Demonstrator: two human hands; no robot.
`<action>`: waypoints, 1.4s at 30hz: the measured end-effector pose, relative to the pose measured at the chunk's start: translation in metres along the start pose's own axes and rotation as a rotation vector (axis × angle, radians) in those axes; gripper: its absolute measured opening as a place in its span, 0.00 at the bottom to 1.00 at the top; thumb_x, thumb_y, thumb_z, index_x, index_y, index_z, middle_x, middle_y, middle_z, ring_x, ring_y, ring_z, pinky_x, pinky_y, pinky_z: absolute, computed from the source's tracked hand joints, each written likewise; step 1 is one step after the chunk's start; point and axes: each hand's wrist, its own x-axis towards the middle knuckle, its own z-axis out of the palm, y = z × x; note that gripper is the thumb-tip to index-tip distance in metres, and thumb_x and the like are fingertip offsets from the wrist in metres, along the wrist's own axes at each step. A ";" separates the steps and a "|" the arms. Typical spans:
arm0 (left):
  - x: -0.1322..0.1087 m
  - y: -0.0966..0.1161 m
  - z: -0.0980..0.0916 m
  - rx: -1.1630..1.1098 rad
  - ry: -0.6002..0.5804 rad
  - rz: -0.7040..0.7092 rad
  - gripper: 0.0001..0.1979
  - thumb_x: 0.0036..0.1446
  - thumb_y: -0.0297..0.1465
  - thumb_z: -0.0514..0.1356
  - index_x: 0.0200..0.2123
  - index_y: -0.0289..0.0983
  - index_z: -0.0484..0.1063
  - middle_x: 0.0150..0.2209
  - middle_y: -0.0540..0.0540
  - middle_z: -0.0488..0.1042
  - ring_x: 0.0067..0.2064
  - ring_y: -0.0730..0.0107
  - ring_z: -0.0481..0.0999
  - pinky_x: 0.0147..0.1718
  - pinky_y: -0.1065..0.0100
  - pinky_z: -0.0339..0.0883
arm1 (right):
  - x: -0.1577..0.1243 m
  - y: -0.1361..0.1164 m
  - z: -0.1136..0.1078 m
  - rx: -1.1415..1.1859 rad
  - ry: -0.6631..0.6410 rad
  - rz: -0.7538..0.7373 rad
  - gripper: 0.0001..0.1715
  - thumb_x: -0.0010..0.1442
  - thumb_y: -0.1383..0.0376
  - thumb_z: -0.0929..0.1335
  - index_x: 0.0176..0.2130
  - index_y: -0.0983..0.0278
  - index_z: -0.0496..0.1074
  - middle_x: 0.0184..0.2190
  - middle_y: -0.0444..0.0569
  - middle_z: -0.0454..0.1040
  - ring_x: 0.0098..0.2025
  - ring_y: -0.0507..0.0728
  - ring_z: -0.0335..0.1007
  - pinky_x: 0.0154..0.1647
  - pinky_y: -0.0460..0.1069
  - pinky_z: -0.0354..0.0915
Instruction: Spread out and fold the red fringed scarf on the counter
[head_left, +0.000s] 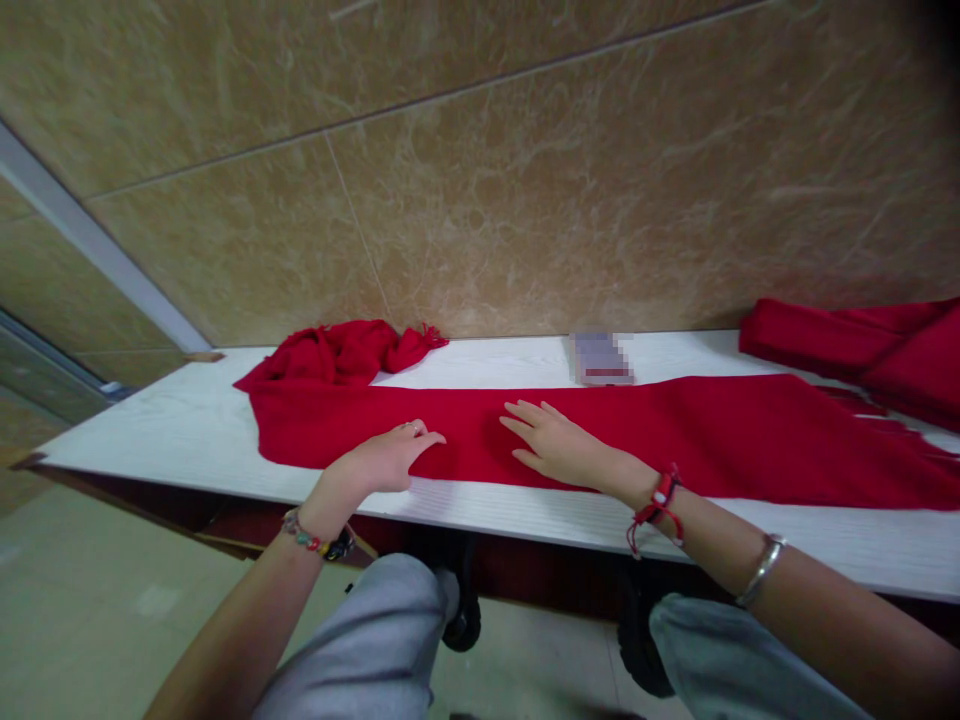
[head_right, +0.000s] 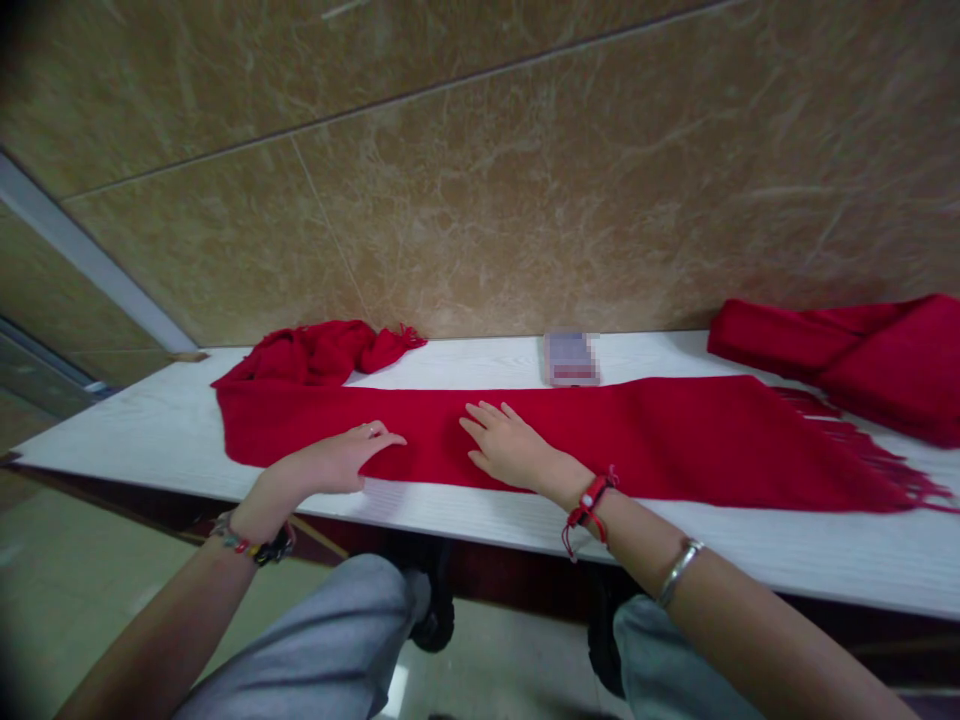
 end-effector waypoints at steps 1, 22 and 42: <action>0.002 -0.002 0.003 0.015 0.036 -0.002 0.34 0.42 0.16 0.51 0.55 0.40 0.56 0.56 0.43 0.59 0.58 0.63 0.57 0.53 0.65 0.55 | 0.002 -0.007 -0.003 0.037 0.007 -0.039 0.27 0.58 0.61 0.62 0.55 0.69 0.61 0.56 0.59 0.59 0.56 0.63 0.55 0.54 0.56 0.55; 0.011 -0.030 0.008 -0.111 0.313 0.120 0.14 0.52 0.27 0.52 0.44 0.38 0.66 0.39 0.46 0.72 0.41 0.66 0.70 0.40 0.68 0.62 | 0.036 -0.018 0.009 0.407 0.131 0.008 0.06 0.54 0.72 0.65 0.33 0.67 0.72 0.32 0.51 0.75 0.34 0.53 0.69 0.36 0.45 0.61; -0.025 -0.044 0.020 0.129 0.234 -0.060 0.13 0.56 0.27 0.52 0.45 0.38 0.68 0.41 0.42 0.74 0.43 0.63 0.73 0.41 0.66 0.64 | 0.021 -0.028 0.015 0.307 0.121 -0.066 0.09 0.57 0.71 0.62 0.37 0.66 0.70 0.35 0.51 0.72 0.37 0.53 0.67 0.38 0.47 0.61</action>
